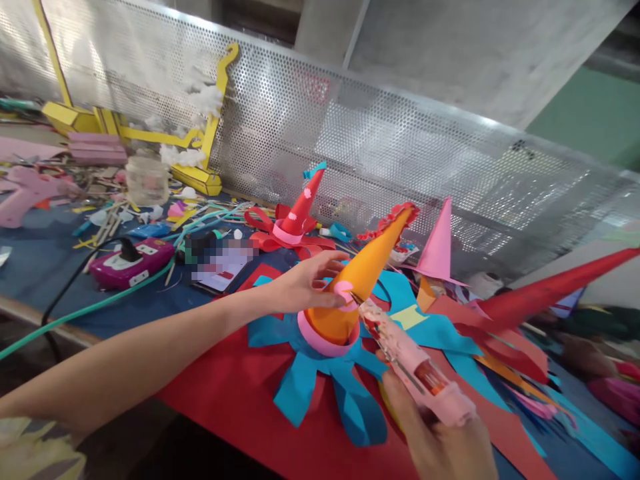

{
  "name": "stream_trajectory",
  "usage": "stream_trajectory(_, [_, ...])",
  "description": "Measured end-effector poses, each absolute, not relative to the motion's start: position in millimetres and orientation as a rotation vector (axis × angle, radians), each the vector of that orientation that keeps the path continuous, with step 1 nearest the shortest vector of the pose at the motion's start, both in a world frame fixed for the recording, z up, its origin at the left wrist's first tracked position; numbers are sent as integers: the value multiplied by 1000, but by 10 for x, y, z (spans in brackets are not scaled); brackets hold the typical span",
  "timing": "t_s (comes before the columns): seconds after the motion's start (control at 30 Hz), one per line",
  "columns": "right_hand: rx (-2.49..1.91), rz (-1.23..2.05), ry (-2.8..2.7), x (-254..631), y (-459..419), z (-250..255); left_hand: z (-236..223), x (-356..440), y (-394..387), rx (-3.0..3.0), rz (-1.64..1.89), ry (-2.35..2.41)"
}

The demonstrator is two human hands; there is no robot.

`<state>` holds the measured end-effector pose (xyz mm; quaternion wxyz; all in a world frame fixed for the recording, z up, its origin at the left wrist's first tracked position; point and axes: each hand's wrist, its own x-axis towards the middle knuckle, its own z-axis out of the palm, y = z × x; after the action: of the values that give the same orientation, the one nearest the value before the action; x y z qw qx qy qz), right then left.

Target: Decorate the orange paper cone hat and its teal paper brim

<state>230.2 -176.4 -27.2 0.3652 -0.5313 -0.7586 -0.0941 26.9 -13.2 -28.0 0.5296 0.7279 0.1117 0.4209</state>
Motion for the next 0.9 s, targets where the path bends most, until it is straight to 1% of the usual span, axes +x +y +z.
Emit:
stream_trajectory(0.33, [-1375,-271,-1956,2328,-1752,-349,-317,284,-120,1762,1019,224])
stream_trajectory(0.53, [-1380,-132,-1888,2292,-1737,-355,-312,282,-121,1785,1025,238])
stream_trajectory(0.73, [-1435,98,-1761,2445,-1812,-448,-275,263,-165,1769,1008,240])
stream_trajectory(0.8, [-1413,43,-1787,2466,-1823,-441,-270,257,-174,1759,996,248])
stream_trajectory(0.9, [-1384,-158,-1877,2426,-1806,-420,-265,256,-178,1761,990,249])
